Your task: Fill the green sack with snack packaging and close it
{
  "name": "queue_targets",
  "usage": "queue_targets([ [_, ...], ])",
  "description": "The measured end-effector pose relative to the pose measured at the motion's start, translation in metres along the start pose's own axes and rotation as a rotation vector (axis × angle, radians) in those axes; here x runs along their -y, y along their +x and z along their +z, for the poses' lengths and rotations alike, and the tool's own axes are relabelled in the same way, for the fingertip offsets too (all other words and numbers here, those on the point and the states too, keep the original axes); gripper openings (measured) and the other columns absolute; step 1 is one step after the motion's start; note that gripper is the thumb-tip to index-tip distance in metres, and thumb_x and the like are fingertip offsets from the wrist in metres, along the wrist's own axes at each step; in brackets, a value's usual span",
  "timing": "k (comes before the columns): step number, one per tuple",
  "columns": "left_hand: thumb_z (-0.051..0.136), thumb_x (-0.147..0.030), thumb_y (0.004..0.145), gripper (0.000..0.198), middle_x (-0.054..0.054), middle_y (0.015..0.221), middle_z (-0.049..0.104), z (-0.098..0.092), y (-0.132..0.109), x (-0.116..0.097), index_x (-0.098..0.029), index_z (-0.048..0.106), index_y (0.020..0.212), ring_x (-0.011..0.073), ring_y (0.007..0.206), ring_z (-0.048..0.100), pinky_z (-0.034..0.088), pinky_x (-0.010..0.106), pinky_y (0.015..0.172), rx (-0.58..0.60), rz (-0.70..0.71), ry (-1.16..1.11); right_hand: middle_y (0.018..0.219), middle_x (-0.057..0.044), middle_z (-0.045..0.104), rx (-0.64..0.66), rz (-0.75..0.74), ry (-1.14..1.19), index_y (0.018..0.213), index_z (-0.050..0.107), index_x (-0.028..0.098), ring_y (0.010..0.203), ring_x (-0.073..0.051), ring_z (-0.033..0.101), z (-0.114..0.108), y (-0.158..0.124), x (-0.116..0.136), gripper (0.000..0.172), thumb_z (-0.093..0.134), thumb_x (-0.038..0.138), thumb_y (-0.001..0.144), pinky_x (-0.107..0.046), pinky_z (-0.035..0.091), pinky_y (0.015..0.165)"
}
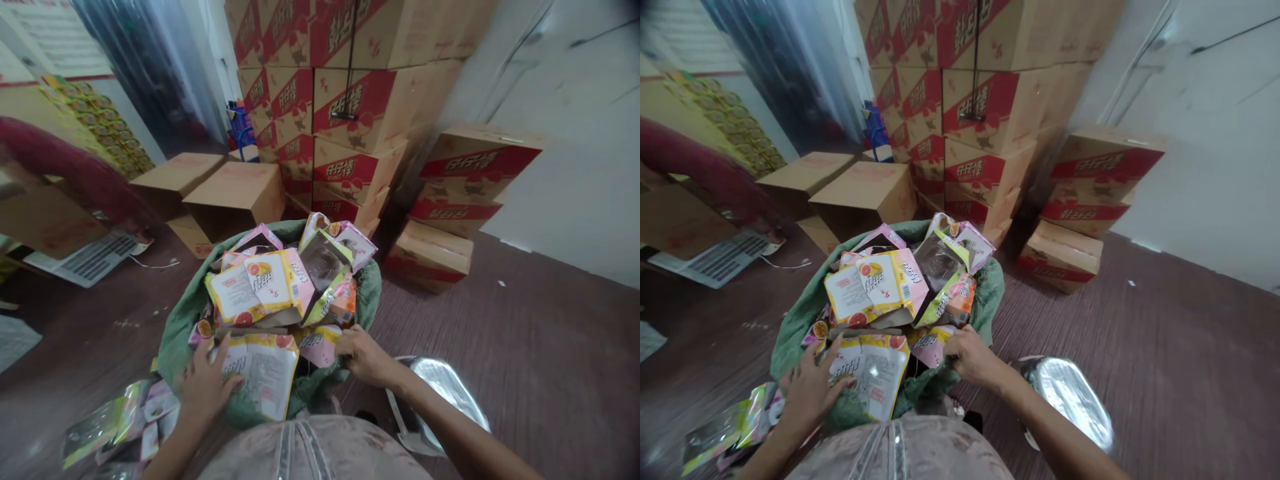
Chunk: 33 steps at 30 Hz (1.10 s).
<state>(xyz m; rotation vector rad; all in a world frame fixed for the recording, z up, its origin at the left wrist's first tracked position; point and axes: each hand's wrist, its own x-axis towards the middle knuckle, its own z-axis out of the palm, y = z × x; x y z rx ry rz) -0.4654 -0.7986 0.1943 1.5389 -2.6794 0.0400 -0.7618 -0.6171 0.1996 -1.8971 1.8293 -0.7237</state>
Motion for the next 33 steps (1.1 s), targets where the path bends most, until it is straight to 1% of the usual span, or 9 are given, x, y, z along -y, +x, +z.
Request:
queue_targets([
  [3,0.061,-0.051,0.075,0.074,0.020,0.134,0.042,-0.057,0.026,-0.008,-0.017,0.046,0.139,0.0376,0.121,0.046,0.046,0.056,0.090,-0.267,-0.011,-0.169,0.068,0.003,0.060,0.011,-0.051,0.009,0.058,0.050,0.016,0.071,-0.011,0.051,-0.003,0.001,0.006,0.018,0.044,0.000,0.056,-0.029,0.025,0.072],
  [6,0.065,-0.051,0.070,0.080,0.011,0.155,0.019,-0.112,0.077,-0.033,-0.025,0.042,0.142,0.0380,0.139,0.024,0.030,0.056,0.109,-0.413,0.314,-0.225,0.069,0.002,0.060,0.036,-0.090,-0.028,0.058,0.049,0.017,0.072,-0.012,0.051,0.002,0.007,0.011,0.015,0.046,0.002,0.057,-0.029,0.027,0.072],
  [10,0.068,-0.038,0.065,0.084,0.007,0.158,0.017,-0.134,0.159,-0.098,-0.030,0.040,0.143,0.0364,0.144,0.014,0.023,0.053,0.112,0.002,0.769,-0.093,0.067,0.002,0.058,0.012,-0.056,-0.089,0.056,0.042,0.017,0.070,-0.013,0.049,0.015,0.009,0.015,0.012,0.049,0.007,0.057,-0.030,0.027,0.073],
  [13,0.067,-0.050,0.070,0.085,0.009,0.157,0.023,-0.111,0.196,-0.152,-0.032,0.034,0.146,0.0402,0.142,0.015,0.023,0.059,0.108,0.052,0.796,0.010,0.065,0.002,0.057,-0.018,0.010,-0.072,0.056,0.037,0.016,0.068,-0.012,0.046,0.020,0.002,0.013,0.014,0.048,0.006,0.054,-0.031,0.026,0.072],
  [17,0.064,-0.075,0.061,0.092,0.012,0.153,0.032,-0.052,0.191,-0.194,-0.036,0.042,0.141,0.0468,0.135,0.022,0.029,0.060,0.100,-0.006,0.922,0.062,0.058,0.003,0.050,-0.100,0.119,0.012,0.056,0.035,0.017,0.060,-0.011,0.040,0.016,-0.010,0.005,0.015,0.048,0.010,0.055,-0.029,0.025,0.067],
  [21,0.058,-0.079,0.063,0.087,0.014,0.155,0.026,0.006,0.157,-0.183,-0.035,0.048,0.138,0.0383,0.108,0.049,0.038,0.052,0.086,0.054,0.946,0.090,0.052,0.006,0.039,-0.184,0.239,0.125,0.054,0.030,0.018,0.053,-0.009,0.033,0.009,-0.026,0.005,0.021,0.049,0.011,0.061,-0.027,0.027,0.064],
  [25,0.055,-0.071,0.073,0.074,0.014,0.152,0.033,0.047,0.137,-0.149,-0.035,0.049,0.137,0.0340,0.099,0.052,0.038,0.048,0.081,0.035,0.841,0.134,0.054,0.006,0.046,-0.034,0.312,0.278,0.055,0.047,0.017,0.052,-0.007,0.038,-0.008,-0.052,0.009,0.023,0.060,0.020,0.074,-0.023,0.029,0.060],
  [29,0.054,-0.069,0.075,0.070,0.013,0.148,0.040,0.064,0.132,-0.141,-0.036,0.050,0.136,0.0339,0.097,0.052,0.037,0.048,0.078,0.072,0.806,0.185,0.066,0.002,0.059,0.176,0.432,0.346,0.075,0.065,0.019,0.060,-0.011,0.051,-0.037,-0.066,-0.012,0.030,0.066,0.049,0.078,-0.022,0.030,0.054],
  [33,0.053,-0.066,0.076,0.067,0.012,0.149,0.039,0.068,0.129,-0.156,-0.036,0.051,0.136,0.0326,0.094,0.052,0.037,0.047,0.075,0.050,0.850,0.190,0.100,-0.010,0.064,-0.010,0.662,-0.059,0.106,0.061,0.016,0.081,-0.020,0.060,-0.045,-0.036,-0.056,0.026,0.048,0.032,0.091,-0.028,0.040,0.068],
])
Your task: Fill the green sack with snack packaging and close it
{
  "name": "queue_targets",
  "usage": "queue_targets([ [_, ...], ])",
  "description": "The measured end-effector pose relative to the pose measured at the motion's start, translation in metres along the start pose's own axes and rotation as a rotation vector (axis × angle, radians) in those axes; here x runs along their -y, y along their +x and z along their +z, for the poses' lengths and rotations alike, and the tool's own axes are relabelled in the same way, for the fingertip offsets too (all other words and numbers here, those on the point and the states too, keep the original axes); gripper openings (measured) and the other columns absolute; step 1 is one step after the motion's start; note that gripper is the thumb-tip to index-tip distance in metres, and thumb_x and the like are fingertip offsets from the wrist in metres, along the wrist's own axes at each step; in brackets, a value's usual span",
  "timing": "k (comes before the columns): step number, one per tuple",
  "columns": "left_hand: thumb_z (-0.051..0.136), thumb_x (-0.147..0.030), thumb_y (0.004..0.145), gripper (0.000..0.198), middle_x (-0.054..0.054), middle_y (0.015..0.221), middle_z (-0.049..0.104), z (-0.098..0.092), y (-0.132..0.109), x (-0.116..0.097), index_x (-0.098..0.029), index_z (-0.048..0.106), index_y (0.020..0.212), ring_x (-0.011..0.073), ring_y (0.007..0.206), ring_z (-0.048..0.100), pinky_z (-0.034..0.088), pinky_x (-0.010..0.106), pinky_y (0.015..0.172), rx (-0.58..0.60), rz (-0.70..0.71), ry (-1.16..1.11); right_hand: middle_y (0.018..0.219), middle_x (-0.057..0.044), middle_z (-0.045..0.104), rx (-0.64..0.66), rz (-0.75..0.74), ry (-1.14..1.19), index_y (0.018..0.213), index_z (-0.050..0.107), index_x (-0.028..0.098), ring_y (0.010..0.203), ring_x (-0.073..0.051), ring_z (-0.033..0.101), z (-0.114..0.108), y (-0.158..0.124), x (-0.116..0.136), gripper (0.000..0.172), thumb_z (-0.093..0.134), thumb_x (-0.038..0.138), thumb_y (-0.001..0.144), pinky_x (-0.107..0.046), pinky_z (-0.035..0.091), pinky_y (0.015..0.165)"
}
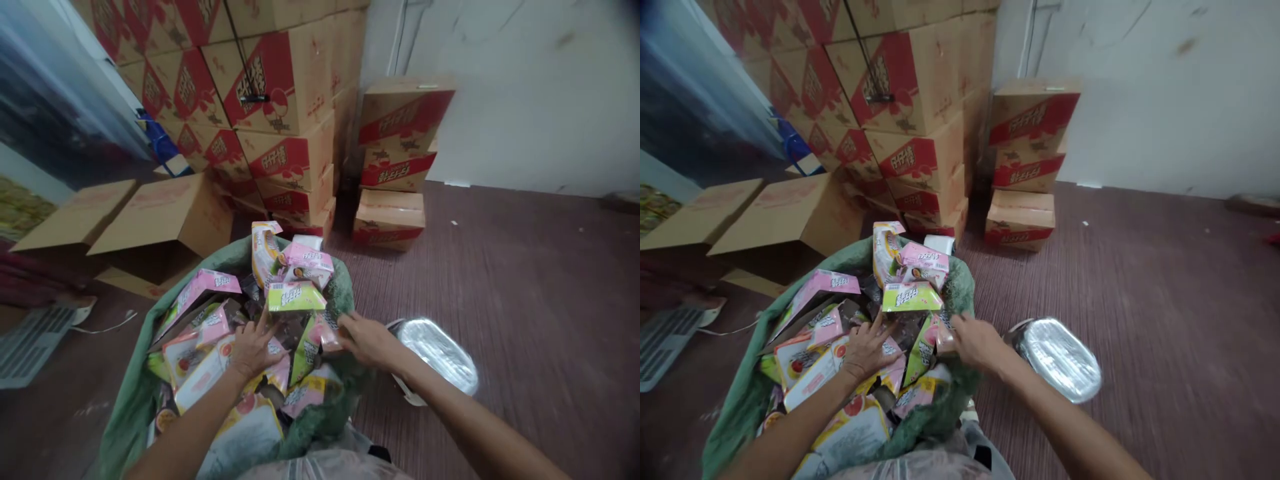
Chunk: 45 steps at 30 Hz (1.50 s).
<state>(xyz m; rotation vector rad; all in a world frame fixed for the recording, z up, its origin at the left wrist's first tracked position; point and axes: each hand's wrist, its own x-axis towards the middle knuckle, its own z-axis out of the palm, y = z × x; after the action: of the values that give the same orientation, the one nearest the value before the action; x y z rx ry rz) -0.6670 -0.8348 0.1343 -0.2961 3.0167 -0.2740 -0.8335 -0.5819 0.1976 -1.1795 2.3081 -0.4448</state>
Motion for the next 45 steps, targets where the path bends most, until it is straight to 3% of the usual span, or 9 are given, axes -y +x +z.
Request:
queue_targets([
  [6,0.057,-0.064,0.075,0.065,0.013,0.142,0.048,0.005,-0.005,0.004,-0.037,0.054,0.133,0.0325,0.091,0.053,0.038,0.046,0.074,-0.080,-0.002,0.017,0.115,-0.015,0.060,-0.301,0.282,-0.158,0.115,0.058,0.016,0.098,-0.024,0.058,0.016,0.100,-0.029,0.033,0.049,0.014,0.083,-0.030,0.040,0.074],
  [11,0.062,-0.064,0.070,0.066,0.013,0.136,0.054,0.005,-0.011,0.005,-0.038,0.056,0.130,0.0312,0.091,0.055,0.040,0.045,0.073,-0.103,-0.027,-0.040,0.089,-0.012,0.066,-0.582,0.436,0.089,0.098,0.062,0.013,0.078,-0.021,0.060,-0.041,0.142,-0.063,0.028,0.037,0.023,0.092,-0.028,0.037,0.066],
  [15,0.063,-0.059,0.071,0.062,0.012,0.141,0.050,-0.020,-0.013,0.008,-0.038,0.057,0.129,0.0337,0.098,0.056,0.043,0.050,0.079,-0.043,-0.048,-0.198,0.075,-0.004,0.061,-0.888,0.213,0.592,0.083,0.057,0.018,0.071,-0.018,0.053,-0.072,0.158,-0.060,0.036,0.039,0.050,0.088,-0.027,0.038,0.065],
  [20,0.052,-0.028,0.075,0.029,0.005,0.126,0.063,-0.098,0.005,0.033,-0.029,0.075,0.091,0.0260,0.111,0.059,0.048,0.041,0.090,0.113,-0.108,-0.688,0.069,-0.002,0.056,-0.757,0.190,0.715,0.069,0.046,0.022,0.068,-0.017,0.051,-0.054,0.167,-0.050,0.036,0.042,0.055,0.082,-0.028,0.038,0.064],
  [25,0.049,-0.056,0.080,0.055,0.014,0.118,0.066,-0.153,0.110,0.054,-0.016,0.062,0.115,0.0304,0.111,0.059,0.045,0.043,0.094,-0.310,-0.594,-0.518,0.077,-0.002,0.063,-0.528,0.186,0.790,0.080,0.056,0.020,0.072,-0.017,0.056,-0.049,0.162,-0.030,0.034,0.049,0.053,0.080,-0.028,0.040,0.065],
  [28,0.059,-0.067,0.070,0.105,0.029,0.134,0.050,-0.142,0.183,0.058,0.000,0.028,0.145,0.0408,0.122,0.050,0.042,0.048,0.098,-0.166,-0.708,-0.441,0.080,-0.003,0.067,-0.300,0.150,0.858,0.087,0.062,0.017,0.070,-0.016,0.057,-0.053,0.158,-0.014,0.033,0.058,0.049,0.077,-0.026,0.041,0.061],
  [31,0.069,-0.050,0.070,0.114,0.026,0.120,0.062,-0.116,0.215,0.053,-0.002,0.003,0.150,0.0374,0.112,0.059,0.047,0.043,0.090,0.093,-0.722,-0.473,0.077,-0.003,0.068,-0.134,0.182,0.828,0.088,0.066,0.015,0.066,-0.016,0.059,-0.058,0.158,-0.011,0.019,0.060,0.027,0.074,-0.025,0.041,0.057],
  [39,0.046,-0.018,0.084,0.056,0.006,0.128,0.061,-0.054,0.146,0.035,-0.033,0.048,0.138,0.0224,0.113,0.057,0.046,0.038,0.094,-0.006,0.199,-0.398,0.092,-0.017,0.071,-0.147,0.117,-0.155,0.090,0.071,0.015,0.089,-0.029,0.067,-0.061,0.159,-0.033,0.020,0.055,0.013,0.079,-0.034,0.046,0.073],
  [45,0.052,-0.032,0.086,0.034,0.006,0.115,0.070,-0.013,0.123,0.040,-0.024,0.069,0.115,0.0217,0.103,0.064,0.049,0.036,0.090,0.050,0.459,-0.629,0.097,-0.017,0.070,-0.406,0.341,-0.119,0.095,0.071,0.015,0.090,-0.027,0.067,-0.071,0.178,-0.050,0.031,0.041,0.017,0.085,-0.032,0.047,0.072],
])
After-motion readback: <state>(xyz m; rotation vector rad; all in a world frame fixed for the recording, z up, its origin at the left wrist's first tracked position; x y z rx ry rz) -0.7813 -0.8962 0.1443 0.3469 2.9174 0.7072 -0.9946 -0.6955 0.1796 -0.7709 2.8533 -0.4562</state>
